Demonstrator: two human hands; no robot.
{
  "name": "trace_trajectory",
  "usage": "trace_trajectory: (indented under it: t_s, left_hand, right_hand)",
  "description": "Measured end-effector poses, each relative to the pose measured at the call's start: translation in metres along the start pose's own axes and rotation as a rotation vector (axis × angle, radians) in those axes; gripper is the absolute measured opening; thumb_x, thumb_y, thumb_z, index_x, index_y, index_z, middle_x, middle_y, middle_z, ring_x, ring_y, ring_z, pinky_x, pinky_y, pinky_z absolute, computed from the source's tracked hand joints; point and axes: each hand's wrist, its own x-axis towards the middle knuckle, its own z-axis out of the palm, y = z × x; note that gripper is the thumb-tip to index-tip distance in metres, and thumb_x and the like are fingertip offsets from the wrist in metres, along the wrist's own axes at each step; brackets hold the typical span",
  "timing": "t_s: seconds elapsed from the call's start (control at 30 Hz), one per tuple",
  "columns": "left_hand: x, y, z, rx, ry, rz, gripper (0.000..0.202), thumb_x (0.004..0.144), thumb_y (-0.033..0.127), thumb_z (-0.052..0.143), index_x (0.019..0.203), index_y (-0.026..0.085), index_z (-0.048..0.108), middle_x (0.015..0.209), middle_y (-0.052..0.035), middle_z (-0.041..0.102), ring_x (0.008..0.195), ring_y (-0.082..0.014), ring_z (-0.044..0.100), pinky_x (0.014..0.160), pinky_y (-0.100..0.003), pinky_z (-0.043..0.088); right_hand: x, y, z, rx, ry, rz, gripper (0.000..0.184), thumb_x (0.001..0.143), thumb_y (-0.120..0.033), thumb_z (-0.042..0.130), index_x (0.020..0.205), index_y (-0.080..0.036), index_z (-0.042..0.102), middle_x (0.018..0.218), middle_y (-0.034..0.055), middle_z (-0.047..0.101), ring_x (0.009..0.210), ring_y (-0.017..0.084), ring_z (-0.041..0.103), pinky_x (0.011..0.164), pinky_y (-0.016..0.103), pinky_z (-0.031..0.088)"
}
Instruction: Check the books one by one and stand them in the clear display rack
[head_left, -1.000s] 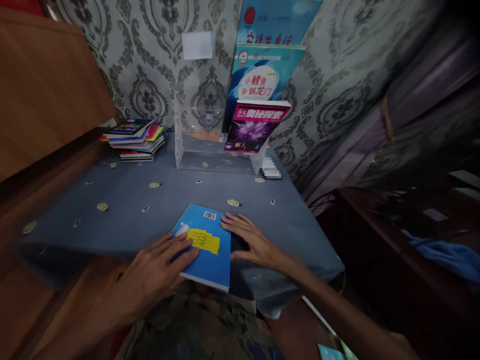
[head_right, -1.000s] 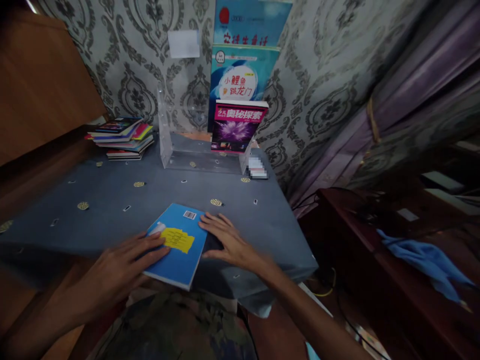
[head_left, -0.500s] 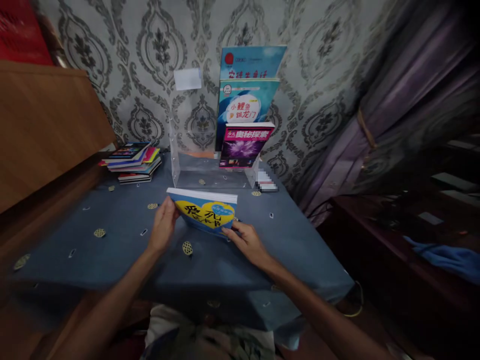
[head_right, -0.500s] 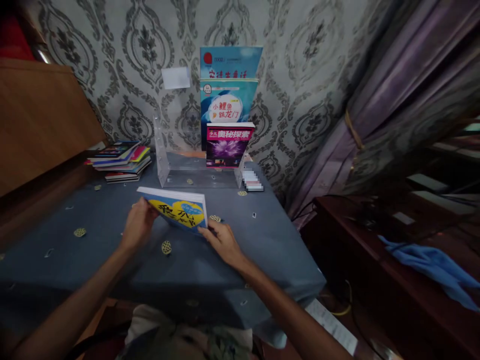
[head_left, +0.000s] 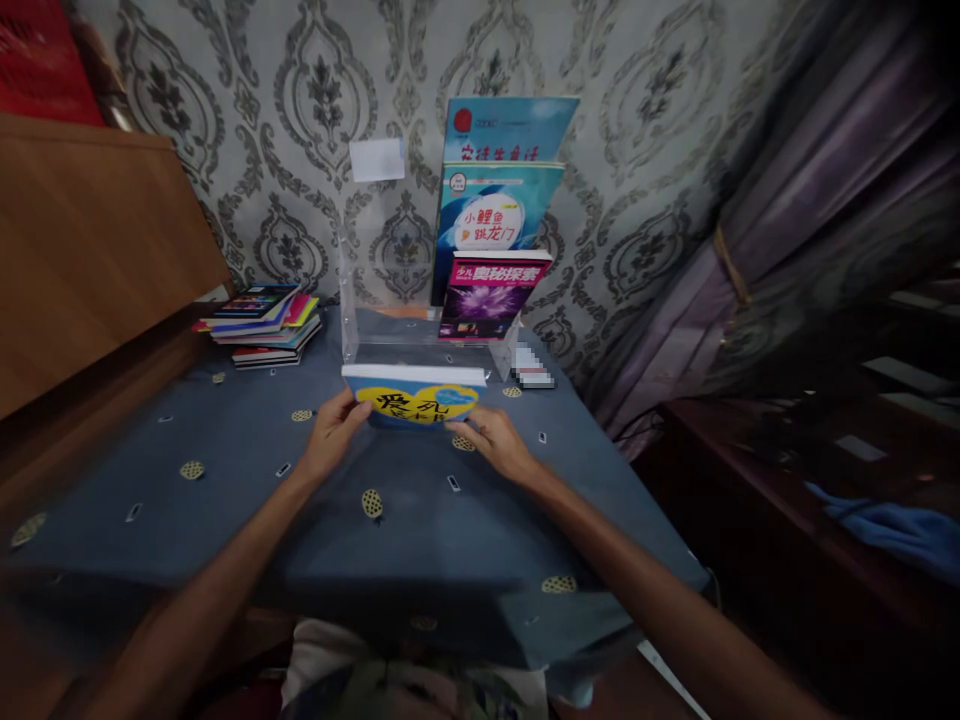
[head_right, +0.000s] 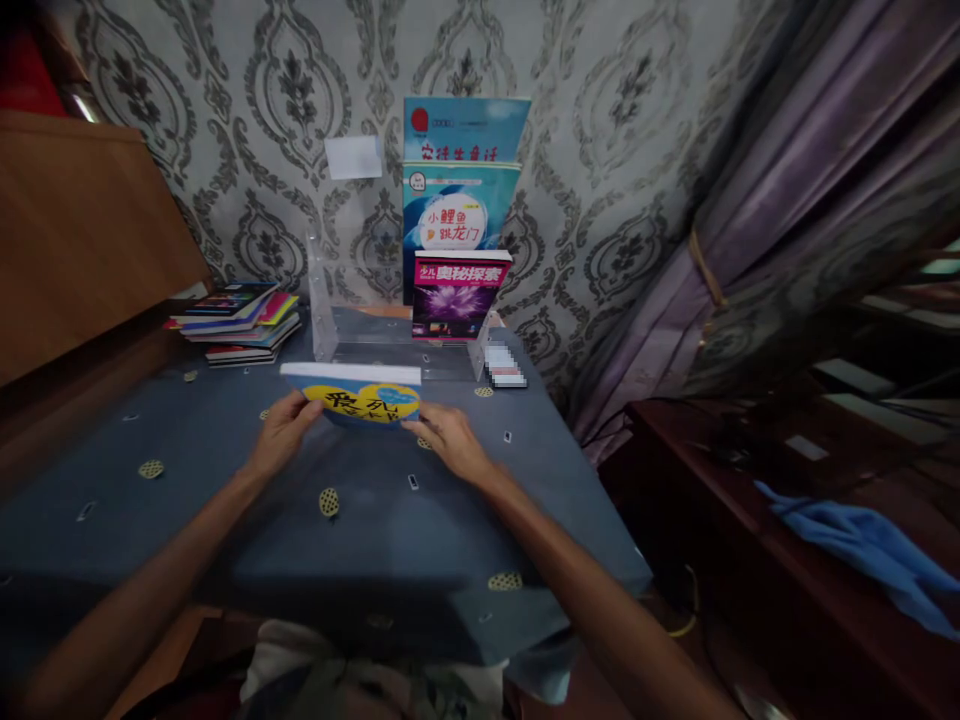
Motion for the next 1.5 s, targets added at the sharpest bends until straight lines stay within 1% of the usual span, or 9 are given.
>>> trace_trajectory:
  t_s: [0.17,0.33,0.47,0.63,0.8,0.93,1.07,1.3,1.5]
  left_hand:
    - [0.006,0.002,-0.027,0.518,-0.305,0.221,0.039,0.097,0.047,0.051,0.122,0.023,0.070,0.125,-0.0094,0.071,0.121,-0.0266,0.063,0.113,-0.050,0.039]
    - [-0.012,-0.023,-0.035,0.929,-0.605,0.300,0.041,0.103,0.029,0.040,0.141,0.026,0.054,0.144,-0.0092,0.057,0.139,-0.0215,0.048,0.119,-0.054,0.029]
    - [-0.022,-0.031,-0.037,1.015,-0.699,0.314,0.044,0.101,0.024,0.043,0.145,0.026,0.049,0.148,-0.0093,0.053,0.143,-0.0220,0.043,0.119,-0.053,0.030]
    - [-0.020,-0.019,-0.040,1.002,-0.777,0.244,0.051,0.096,0.015,0.044,0.145,0.029,0.048,0.151,-0.0065,0.050,0.142,-0.0216,0.043,0.116,-0.047,0.036]
    - [-0.004,-0.020,-0.040,1.016,-0.691,0.154,0.046,0.096,0.019,0.042,0.141,0.022,0.053,0.145,-0.0085,0.056,0.133,-0.0215,0.054,0.110,-0.041,0.044]
    - [0.009,-0.032,-0.041,1.041,-0.567,0.110,0.043,0.101,0.029,0.035,0.133,0.014,0.060,0.140,-0.0137,0.060,0.129,-0.0253,0.057,0.109,-0.045,0.045]
    - [0.014,-0.042,-0.043,1.029,-0.506,0.147,0.041,0.101,0.030,0.036,0.130,0.016,0.062,0.138,-0.0116,0.062,0.127,-0.0248,0.059,0.108,-0.046,0.047]
    - [0.018,-0.050,-0.041,1.058,-0.501,0.184,0.040,0.103,0.035,0.035,0.124,0.017,0.063,0.136,-0.0102,0.063,0.125,-0.0245,0.060,0.108,-0.046,0.048]
    - [0.024,-0.049,-0.035,1.116,-0.521,0.233,0.040,0.103,0.036,0.038,0.127,0.016,0.062,0.135,-0.0120,0.064,0.124,-0.0259,0.061,0.106,-0.045,0.050]
  right_hand:
    - [0.032,0.032,-0.011,-0.189,-0.044,-0.156,0.035,0.094,-0.022,0.051,0.125,-0.024,0.068,0.128,0.0101,0.068,0.119,0.027,0.063,0.102,0.045,0.049]
    - [0.033,0.059,0.002,-0.358,-0.143,-0.180,0.043,0.092,-0.015,0.054,0.133,-0.024,0.063,0.137,0.0116,0.064,0.123,0.026,0.062,0.103,0.047,0.051]
    - [0.022,0.065,0.008,-0.404,-0.187,-0.195,0.044,0.093,-0.016,0.054,0.136,-0.025,0.061,0.142,0.0108,0.060,0.124,0.027,0.061,0.104,0.047,0.052]
    - [0.024,0.059,0.002,-0.401,-0.256,-0.211,0.041,0.093,-0.015,0.053,0.131,-0.026,0.064,0.138,0.0091,0.063,0.127,0.028,0.059,0.107,0.049,0.049]
    - [0.030,0.048,0.006,-0.508,-0.327,-0.145,0.041,0.091,-0.010,0.051,0.128,-0.021,0.066,0.136,0.0130,0.064,0.122,0.032,0.062,0.102,0.052,0.049]
    - [0.031,0.037,0.018,-0.501,-0.240,-0.054,0.034,0.095,-0.016,0.049,0.122,-0.021,0.070,0.132,0.0125,0.066,0.116,0.032,0.065,0.101,0.052,0.049]
    - [0.029,0.038,0.030,-0.392,-0.129,0.004,0.032,0.096,-0.019,0.050,0.120,-0.019,0.070,0.129,0.0128,0.069,0.117,0.029,0.066,0.102,0.048,0.050]
    - [0.021,0.049,0.034,-0.268,0.010,0.095,0.032,0.095,-0.026,0.053,0.120,-0.018,0.071,0.135,0.0141,0.064,0.121,0.028,0.063,0.102,0.044,0.051]
    - [0.024,0.048,0.031,-0.275,0.031,0.184,0.032,0.091,-0.028,0.061,0.121,-0.020,0.070,0.113,0.0098,0.074,0.109,0.027,0.066,0.096,0.044,0.053]
